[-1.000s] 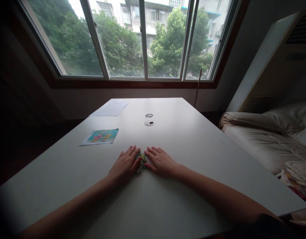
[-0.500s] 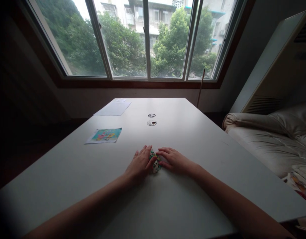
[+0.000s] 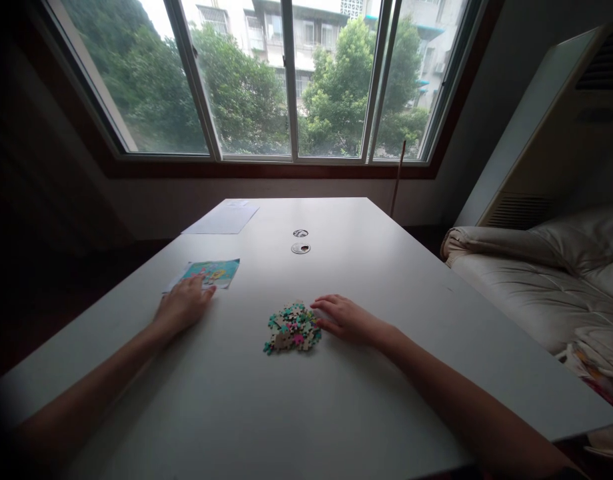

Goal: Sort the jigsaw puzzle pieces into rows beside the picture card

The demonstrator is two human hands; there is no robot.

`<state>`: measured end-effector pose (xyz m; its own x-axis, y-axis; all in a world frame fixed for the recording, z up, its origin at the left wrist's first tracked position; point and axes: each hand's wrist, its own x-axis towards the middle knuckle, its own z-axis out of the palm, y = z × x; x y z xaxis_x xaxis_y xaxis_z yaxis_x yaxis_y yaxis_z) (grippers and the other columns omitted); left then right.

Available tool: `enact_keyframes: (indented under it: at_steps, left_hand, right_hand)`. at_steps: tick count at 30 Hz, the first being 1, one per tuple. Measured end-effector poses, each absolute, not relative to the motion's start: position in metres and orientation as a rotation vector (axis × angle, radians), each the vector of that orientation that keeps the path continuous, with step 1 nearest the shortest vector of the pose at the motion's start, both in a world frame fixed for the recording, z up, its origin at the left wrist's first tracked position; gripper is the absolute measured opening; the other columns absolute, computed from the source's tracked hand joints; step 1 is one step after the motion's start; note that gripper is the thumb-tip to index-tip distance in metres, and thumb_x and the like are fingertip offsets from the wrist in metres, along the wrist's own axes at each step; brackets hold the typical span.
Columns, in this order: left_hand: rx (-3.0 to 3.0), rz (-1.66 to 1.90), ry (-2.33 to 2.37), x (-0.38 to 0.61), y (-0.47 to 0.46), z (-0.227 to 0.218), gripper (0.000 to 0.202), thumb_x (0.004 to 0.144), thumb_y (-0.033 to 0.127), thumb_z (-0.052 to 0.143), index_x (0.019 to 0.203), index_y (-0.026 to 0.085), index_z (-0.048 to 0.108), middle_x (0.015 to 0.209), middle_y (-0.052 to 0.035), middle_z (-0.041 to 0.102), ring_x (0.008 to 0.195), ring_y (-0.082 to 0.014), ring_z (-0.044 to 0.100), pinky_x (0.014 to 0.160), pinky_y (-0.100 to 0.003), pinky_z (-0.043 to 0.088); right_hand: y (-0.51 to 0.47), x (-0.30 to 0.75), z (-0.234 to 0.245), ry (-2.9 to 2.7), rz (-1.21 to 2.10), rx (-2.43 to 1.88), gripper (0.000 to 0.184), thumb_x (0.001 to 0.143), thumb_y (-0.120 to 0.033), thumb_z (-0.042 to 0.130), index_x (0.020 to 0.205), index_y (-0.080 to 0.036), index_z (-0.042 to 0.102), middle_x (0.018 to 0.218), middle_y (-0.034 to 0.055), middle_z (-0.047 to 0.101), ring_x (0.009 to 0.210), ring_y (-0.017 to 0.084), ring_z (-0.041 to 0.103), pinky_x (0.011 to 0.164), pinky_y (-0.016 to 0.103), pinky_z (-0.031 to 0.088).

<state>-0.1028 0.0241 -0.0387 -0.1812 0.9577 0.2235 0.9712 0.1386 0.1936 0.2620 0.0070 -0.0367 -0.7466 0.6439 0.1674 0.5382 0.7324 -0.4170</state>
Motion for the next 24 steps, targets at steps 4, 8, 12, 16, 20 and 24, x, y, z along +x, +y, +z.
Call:
enact_keyframes:
  at_steps: [4,8,12,16,20,24]
  left_hand:
    - [-1.924,-0.380,-2.402,-0.118,0.029,-0.047,0.047,0.086,0.038,0.029,0.121,0.008,0.040,0.128,-0.0200,0.042,0.115,-0.0354,0.039,0.090,-0.055,0.031]
    - [-2.078,-0.328,-2.316,-0.097,0.034,-0.048,0.046,0.087,0.037,0.024,0.124,0.013,0.039,0.131,-0.0163,0.040,0.117,-0.0305,0.038,0.090,-0.054,0.031]
    - [-2.259,-0.297,-2.143,-0.056,0.033,-0.047,0.046,0.087,0.040,0.024,0.123,0.018,0.042,0.130,-0.0135,0.041,0.118,-0.0276,0.037,0.093,-0.050,0.028]
    - [-2.398,-0.306,-1.962,-0.012,0.029,-0.046,0.046,0.088,0.044,0.022,0.122,0.022,0.044,0.127,-0.0117,0.044,0.116,-0.0278,0.037,0.092,-0.048,0.028]
    - [-2.503,-0.312,-1.826,0.016,0.031,-0.046,0.045,0.087,0.046,0.024,0.122,0.026,0.043,0.124,-0.0094,0.046,0.112,-0.0284,0.039,0.091,-0.048,0.029]
    - [-2.564,-0.305,-1.751,0.023,0.036,-0.044,0.044,0.087,0.046,0.023,0.122,0.029,0.044,0.123,-0.0078,0.046,0.110,-0.0274,0.040,0.091,-0.046,0.029]
  right_hand:
    - [0.009,0.260,-0.030,-2.664,0.506,-0.944,0.040,0.088,-0.041,0.036,0.120,-0.020,0.046,0.119,0.0091,0.050,0.111,0.020,0.044,0.095,0.037,0.036]
    - [0.018,0.257,-0.026,-2.649,0.518,-0.944,0.038,0.089,-0.039,0.034,0.117,-0.020,0.048,0.117,0.0095,0.051,0.111,0.020,0.043,0.095,0.037,0.036]
    - [0.034,0.252,-0.029,-2.629,0.508,-0.976,0.038,0.089,-0.040,0.033,0.115,-0.019,0.050,0.117,0.0098,0.050,0.109,0.019,0.045,0.094,0.036,0.037]
    - [0.052,0.242,-0.034,-2.585,0.429,-1.010,0.036,0.088,-0.039,0.035,0.114,-0.019,0.050,0.117,0.0095,0.051,0.109,0.019,0.046,0.093,0.036,0.037]
    - [0.067,0.230,-0.041,-2.555,0.288,-1.100,0.034,0.087,-0.036,0.038,0.113,-0.019,0.052,0.116,0.0099,0.052,0.107,0.021,0.046,0.091,0.037,0.036]
    - [0.079,0.227,-0.047,-2.538,0.185,-1.190,0.031,0.084,-0.032,0.045,0.111,-0.020,0.055,0.114,0.0079,0.054,0.105,0.021,0.046,0.090,0.037,0.036]
